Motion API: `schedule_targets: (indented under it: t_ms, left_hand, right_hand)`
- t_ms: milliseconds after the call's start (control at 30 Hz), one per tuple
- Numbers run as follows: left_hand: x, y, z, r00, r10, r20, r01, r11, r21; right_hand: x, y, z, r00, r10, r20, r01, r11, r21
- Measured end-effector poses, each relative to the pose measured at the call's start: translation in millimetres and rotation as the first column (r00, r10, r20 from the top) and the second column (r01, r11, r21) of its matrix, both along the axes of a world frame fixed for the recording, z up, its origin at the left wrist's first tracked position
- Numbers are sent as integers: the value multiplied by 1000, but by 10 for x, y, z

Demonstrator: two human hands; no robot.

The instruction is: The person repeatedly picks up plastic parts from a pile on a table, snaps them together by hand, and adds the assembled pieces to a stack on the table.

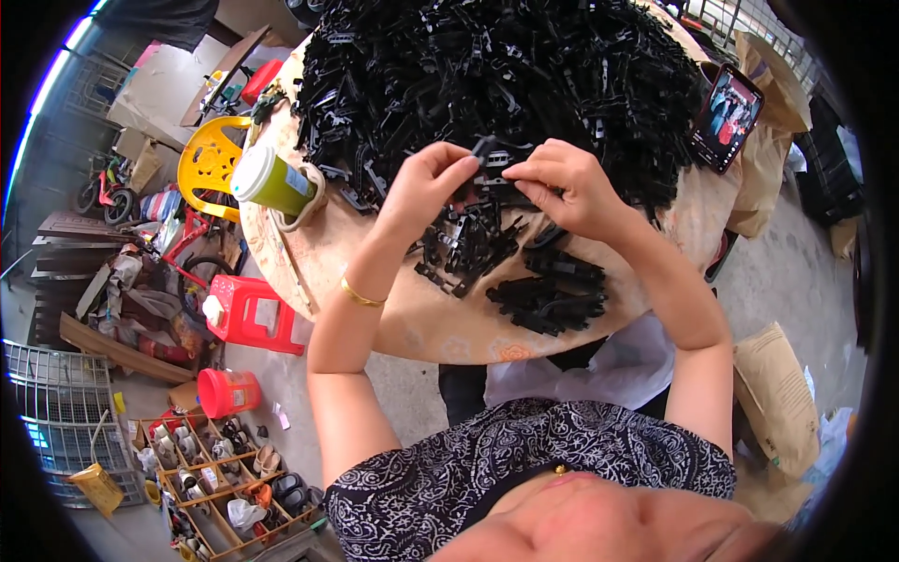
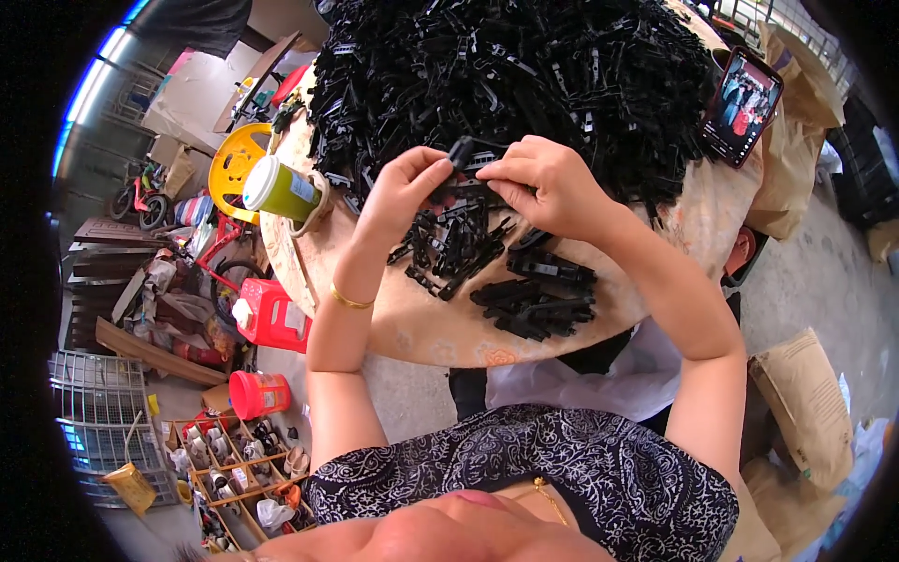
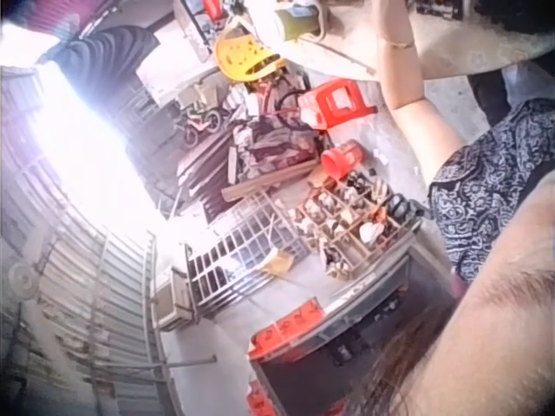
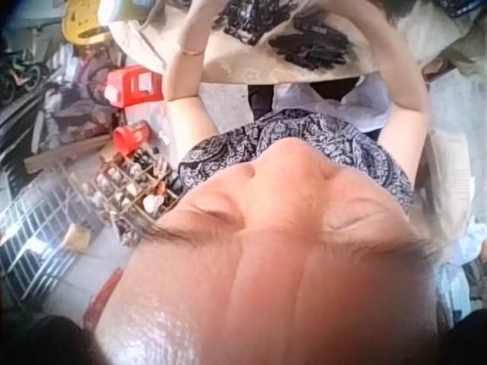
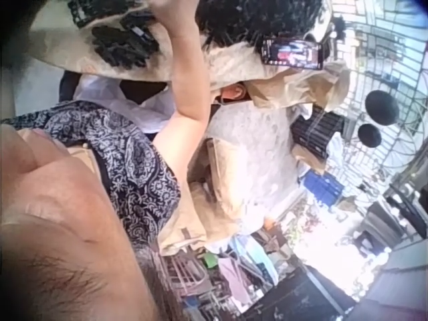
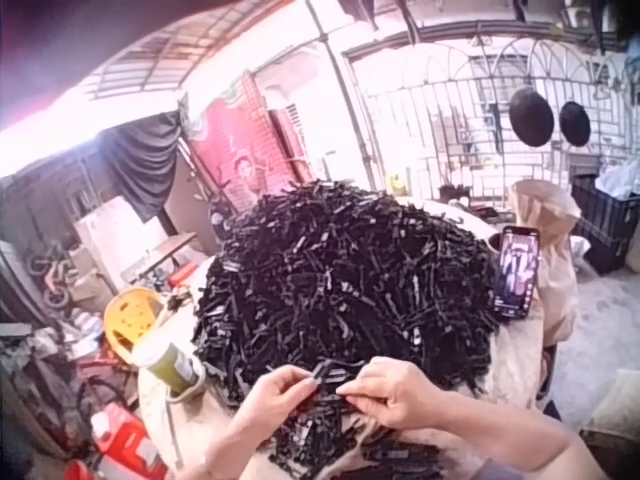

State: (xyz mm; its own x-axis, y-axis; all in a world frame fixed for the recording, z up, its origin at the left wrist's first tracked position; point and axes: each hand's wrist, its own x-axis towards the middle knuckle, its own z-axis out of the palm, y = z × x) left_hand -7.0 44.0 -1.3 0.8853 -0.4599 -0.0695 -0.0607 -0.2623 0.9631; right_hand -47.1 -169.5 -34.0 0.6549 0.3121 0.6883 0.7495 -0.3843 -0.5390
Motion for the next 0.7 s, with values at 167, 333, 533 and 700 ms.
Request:
schedule_targets:
  t_ms: [167,333,533,700]
  left_hand:
    - [-84,-26,-24,988,-8,-153,-1,998,-59]
    - [-197,-83,-99,961,-13,275,-18,994,110]
    - [-318,-123,-10,862,-93,498,-56,960,276]
    - [-311,-116,-77,722,-144,676,-42,967,251]
  right_hand:
    - [16,-1,15,995,-70,66,71,997,-14]
    - [-3,6,-1,996,-77,50,80,995,-60]
    - [3,34,64,970,-163,181,167,986,-5]
    - [3,-44,3,980,28,-197,-37,998,-43]
